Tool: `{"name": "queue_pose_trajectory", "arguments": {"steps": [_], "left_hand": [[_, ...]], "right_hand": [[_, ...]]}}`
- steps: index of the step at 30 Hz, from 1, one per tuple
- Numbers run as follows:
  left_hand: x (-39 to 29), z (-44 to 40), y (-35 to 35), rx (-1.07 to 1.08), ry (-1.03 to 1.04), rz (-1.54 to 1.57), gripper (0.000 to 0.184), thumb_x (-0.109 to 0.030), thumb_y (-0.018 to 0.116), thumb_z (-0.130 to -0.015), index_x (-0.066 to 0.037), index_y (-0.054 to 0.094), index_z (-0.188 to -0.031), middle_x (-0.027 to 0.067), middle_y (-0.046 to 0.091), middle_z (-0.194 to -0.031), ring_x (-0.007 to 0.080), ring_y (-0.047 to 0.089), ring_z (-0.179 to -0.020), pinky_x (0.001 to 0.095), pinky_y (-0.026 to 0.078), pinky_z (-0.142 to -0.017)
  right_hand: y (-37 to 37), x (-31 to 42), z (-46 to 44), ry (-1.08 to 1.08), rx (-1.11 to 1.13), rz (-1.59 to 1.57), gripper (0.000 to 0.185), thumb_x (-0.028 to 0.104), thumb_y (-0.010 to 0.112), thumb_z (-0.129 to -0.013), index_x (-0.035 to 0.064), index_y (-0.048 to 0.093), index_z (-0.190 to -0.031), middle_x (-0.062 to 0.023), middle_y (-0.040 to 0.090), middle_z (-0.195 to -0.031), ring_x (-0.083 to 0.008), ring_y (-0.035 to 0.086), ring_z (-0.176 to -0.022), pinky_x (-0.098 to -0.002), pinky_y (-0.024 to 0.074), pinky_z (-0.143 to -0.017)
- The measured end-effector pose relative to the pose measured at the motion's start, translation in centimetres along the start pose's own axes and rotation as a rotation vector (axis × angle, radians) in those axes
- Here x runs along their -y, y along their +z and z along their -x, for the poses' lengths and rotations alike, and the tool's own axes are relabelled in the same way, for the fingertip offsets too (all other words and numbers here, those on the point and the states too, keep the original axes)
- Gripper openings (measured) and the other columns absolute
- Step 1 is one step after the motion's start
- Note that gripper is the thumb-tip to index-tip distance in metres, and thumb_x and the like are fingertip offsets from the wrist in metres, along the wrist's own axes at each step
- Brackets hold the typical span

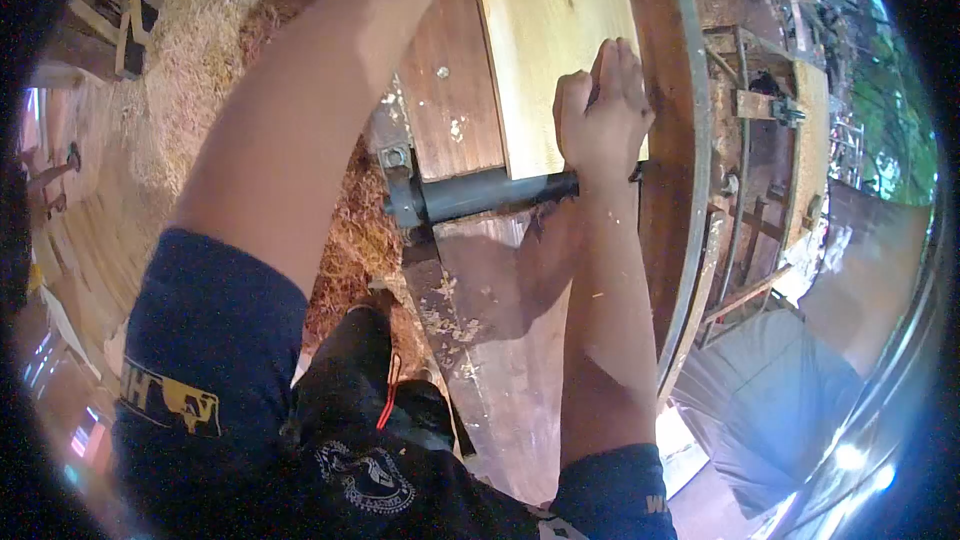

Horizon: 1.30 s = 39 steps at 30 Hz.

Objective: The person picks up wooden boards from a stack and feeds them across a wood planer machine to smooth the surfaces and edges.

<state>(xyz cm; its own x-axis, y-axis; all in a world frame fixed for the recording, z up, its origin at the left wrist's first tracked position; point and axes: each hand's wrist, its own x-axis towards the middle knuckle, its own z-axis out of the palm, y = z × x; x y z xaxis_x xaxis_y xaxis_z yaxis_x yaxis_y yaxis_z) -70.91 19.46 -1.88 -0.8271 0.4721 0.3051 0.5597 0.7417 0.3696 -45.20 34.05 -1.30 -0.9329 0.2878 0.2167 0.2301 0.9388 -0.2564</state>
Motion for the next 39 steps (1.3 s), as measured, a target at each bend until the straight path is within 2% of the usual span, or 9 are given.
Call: {"name": "queue_pose_trajectory", "arguments": {"steps": [5, 11, 15, 18, 25, 26, 29, 31, 39], "left_hand": [[3.9, 9.7, -3.0, -0.136, -0.117, -0.085, 0.056, -0.050, 0.045, -0.106, -0.015, 0.055, -0.149, 0.0109, 0.044, -0.161, 0.0330, 0.035, -0.152, 0.0606, 0.026, -0.121], [5.7, 12.5, -2.2, -0.223, -0.183, 0.102, 0.052, -0.041, 0.058, -0.102, -0.009, 0.059, -0.143, 0.0231, 0.049, -0.154, 0.0471, 0.034, -0.148, 0.0530, 0.033, -0.121], [6.2, 12.0, -2.4, -0.242, -0.179, 0.099, 0.047, -0.034, 0.060, -0.100, -0.009, 0.061, -0.140, 0.0222, 0.051, -0.152, 0.0468, 0.035, -0.148, 0.0515, 0.037, -0.119], [6.1, 12.2, -2.4, -0.222, -0.217, 0.093, 0.046, -0.033, 0.060, -0.100, -0.010, 0.062, -0.139, 0.0189, 0.050, -0.153, 0.0451, 0.035, -0.148, 0.0518, 0.040, -0.117], [5.7, 11.9, -3.2, -0.196, -0.224, 0.113, 0.046, -0.033, 0.059, -0.101, -0.009, 0.062, -0.140, 0.0220, 0.050, -0.154, 0.0478, 0.036, -0.147, 0.0504, 0.035, -0.121], [5.7, 12.0, -3.2, -0.181, -0.239, 0.114, 0.046, -0.033, 0.059, -0.101, -0.009, 0.062, -0.140, 0.0214, 0.050, -0.154, 0.0472, 0.036, -0.147, 0.0502, 0.035, -0.121], [5.6, 11.8, -3.4, -0.155, -0.279, 0.111, 0.046, -0.033, 0.059, -0.100, -0.010, 0.061, -0.140, 0.0198, 0.049, -0.155, 0.0457, 0.035, -0.148, 0.0498, 0.037, -0.120], [5.3, 11.9, -3.7, -0.153, -0.289, 0.117, 0.046, -0.032, 0.059, -0.100, -0.010, 0.060, -0.140, 0.0186, 0.048, -0.156, 0.0449, 0.035, -0.149, 0.0494, 0.039, -0.120], [5.0, 12.0, -3.6, -0.159, -0.310, 0.110, 0.044, -0.033, 0.058, -0.101, -0.013, 0.060, -0.139, 0.0131, 0.049, -0.156, 0.0412, 0.034, -0.150, 0.0483, 0.040, -0.119]], "right_hand": [[0.4, -0.4, 0.0, -0.004, -0.032, -0.031, 0.057, 0.031, 0.050, -0.098, -0.0031, 0.057, -0.142, -0.0256, 0.051, -0.152, -0.0418, 0.045, -0.144, -0.0601, 0.0347, -0.115], [1.6, 1.0, -3.6, -0.002, -0.124, -0.085, 0.053, 0.033, 0.054, -0.095, -0.0035, 0.062, -0.133, -0.0293, 0.058, -0.143, -0.0436, 0.051, -0.138, -0.0641, 0.0356, -0.112], [-0.9, 7.3, -6.6, 0.164, 0.228, -0.041, 0.071, 0.057, 0.062, -0.092, -0.0011, 0.061, -0.134, -0.0310, 0.040, -0.157, -0.0536, 0.037, -0.145, -0.0675, 0.0309, -0.114], [-0.9, 11.4, -4.9, -0.061, 0.337, 0.150, 0.102, 0.068, 0.070, -0.083, 0.0037, 0.034, -0.154, -0.0319, 0.028, -0.162, -0.0548, 0.030, -0.147, -0.0730, 0.0291, -0.111], [-0.7, 10.4, -6.0, -0.131, 0.353, 0.127, 0.089, 0.029, 0.072, -0.090, -0.0030, 0.024, -0.158, -0.0237, 0.023, -0.167, -0.0473, 0.030, -0.149, -0.0562, 0.0311, -0.121], [-1.0, 10.6, -5.9, -0.193, 0.207, 0.184, 0.082, 0.021, 0.068, -0.090, -0.0037, 0.027, -0.156, -0.0272, 0.042, -0.155, -0.0441, 0.049, -0.137, -0.0519, 0.0450, -0.113], [-8.6, 13.9, -8.4, 0.070, 0.467, 0.138, 0.077, 0.019, 0.065, -0.090, -0.0048, 0.029, -0.155, -0.0293, 0.063, -0.130, -0.0420, 0.070, -0.109, -0.0511, 0.0591, -0.089], [-10.5, 11.7, -8.8, 0.089, 0.283, 0.356, 0.070, 0.020, 0.063, -0.091, -0.0035, 0.036, -0.151, -0.0270, 0.072, -0.102, -0.0420, 0.074, -0.080, -0.0517, 0.0609, -0.070], [-19.0, 9.6, -7.3, 0.246, 0.377, 0.197, 0.049, 0.035, 0.075, -0.091, -0.0069, 0.061, -0.114, -0.0287, 0.071, -0.095, -0.0431, 0.071, -0.091, -0.0500, 0.0559, -0.079]]}}
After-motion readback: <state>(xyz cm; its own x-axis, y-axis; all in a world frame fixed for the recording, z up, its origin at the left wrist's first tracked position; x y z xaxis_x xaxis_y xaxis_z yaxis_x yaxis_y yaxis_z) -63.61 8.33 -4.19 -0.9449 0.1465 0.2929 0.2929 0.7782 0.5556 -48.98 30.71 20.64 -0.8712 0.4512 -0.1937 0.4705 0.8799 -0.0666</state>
